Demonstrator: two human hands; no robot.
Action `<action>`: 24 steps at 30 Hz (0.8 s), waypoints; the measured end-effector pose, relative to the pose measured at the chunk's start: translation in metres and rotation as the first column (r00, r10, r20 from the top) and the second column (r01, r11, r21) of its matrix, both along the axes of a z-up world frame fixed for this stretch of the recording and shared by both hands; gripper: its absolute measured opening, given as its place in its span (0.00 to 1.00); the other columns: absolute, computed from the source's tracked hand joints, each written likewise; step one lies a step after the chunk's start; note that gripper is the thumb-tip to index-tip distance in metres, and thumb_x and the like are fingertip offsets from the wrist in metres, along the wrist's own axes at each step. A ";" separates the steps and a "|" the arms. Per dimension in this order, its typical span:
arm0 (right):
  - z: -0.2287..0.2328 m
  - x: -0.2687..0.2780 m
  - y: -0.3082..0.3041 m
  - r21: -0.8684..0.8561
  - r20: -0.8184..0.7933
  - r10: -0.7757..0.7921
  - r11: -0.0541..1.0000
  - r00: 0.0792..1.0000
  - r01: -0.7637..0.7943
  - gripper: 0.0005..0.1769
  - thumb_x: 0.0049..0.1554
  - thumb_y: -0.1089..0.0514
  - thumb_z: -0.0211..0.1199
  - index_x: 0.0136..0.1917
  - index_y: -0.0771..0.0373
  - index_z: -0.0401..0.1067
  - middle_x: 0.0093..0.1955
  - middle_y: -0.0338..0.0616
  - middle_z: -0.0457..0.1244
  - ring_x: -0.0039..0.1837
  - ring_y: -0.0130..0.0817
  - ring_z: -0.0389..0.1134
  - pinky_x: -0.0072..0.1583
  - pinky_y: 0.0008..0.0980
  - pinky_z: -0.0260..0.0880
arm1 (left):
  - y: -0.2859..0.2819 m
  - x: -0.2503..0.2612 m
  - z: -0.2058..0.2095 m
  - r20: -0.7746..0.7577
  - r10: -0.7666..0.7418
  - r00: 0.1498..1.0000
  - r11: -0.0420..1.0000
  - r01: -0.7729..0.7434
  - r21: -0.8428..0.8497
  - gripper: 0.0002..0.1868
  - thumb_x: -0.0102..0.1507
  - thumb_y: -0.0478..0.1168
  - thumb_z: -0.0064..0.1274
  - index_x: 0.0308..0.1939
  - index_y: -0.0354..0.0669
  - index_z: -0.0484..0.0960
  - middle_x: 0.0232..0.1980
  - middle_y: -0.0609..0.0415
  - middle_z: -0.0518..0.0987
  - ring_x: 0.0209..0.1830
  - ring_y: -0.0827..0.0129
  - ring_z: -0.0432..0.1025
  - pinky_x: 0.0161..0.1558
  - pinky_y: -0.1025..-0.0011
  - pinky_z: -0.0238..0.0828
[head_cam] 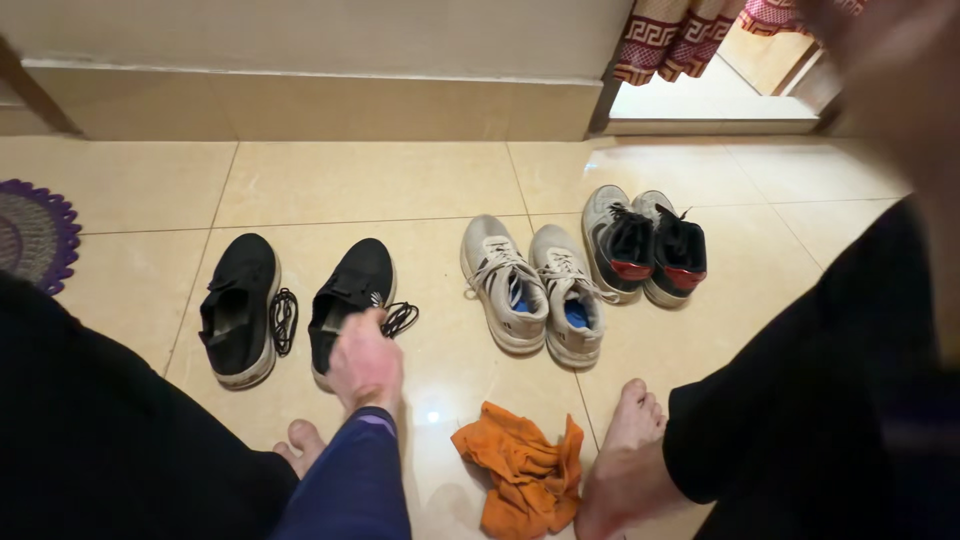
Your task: The person removes the laces from a black sneaker, then wipes the shoe's exterior with an orange cloth. The laces are placed on the floor, and the shoe is set down next to other footwear.
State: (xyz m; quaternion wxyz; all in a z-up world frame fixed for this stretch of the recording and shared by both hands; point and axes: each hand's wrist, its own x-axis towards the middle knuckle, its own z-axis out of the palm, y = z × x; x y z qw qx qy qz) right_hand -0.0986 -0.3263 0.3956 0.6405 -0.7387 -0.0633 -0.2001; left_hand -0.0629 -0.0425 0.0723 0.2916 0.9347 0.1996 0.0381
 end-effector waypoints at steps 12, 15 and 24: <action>-0.051 -0.046 0.052 -0.107 -0.382 0.131 0.977 0.915 -0.184 0.21 0.61 0.49 0.61 0.62 0.62 0.79 0.52 0.42 0.74 0.51 0.25 0.72 0.52 0.29 0.74 | 0.029 0.026 -0.014 -0.116 0.036 0.993 0.999 -0.037 -0.007 0.09 0.61 0.40 0.59 0.43 0.57 0.89 0.51 0.48 0.84 0.53 0.51 0.78 0.55 0.60 0.75; -0.054 -0.062 0.041 -0.102 -0.406 0.083 0.986 0.910 -0.136 0.20 0.62 0.51 0.62 0.63 0.63 0.77 0.51 0.45 0.74 0.49 0.28 0.71 0.52 0.31 0.73 | 0.021 0.026 -0.014 -0.113 -0.029 0.993 0.999 0.028 -0.017 0.10 0.60 0.40 0.59 0.45 0.57 0.89 0.51 0.46 0.83 0.53 0.50 0.77 0.55 0.59 0.74; -0.079 -0.027 0.091 -0.458 -0.483 0.103 0.817 0.869 -0.351 0.25 0.56 0.46 0.63 0.63 0.57 0.80 0.50 0.38 0.74 0.52 0.24 0.74 0.52 0.27 0.74 | 0.015 0.021 -0.005 -0.119 -0.046 0.992 0.997 0.038 -0.071 0.13 0.58 0.38 0.57 0.46 0.57 0.87 0.54 0.48 0.82 0.56 0.51 0.76 0.57 0.58 0.72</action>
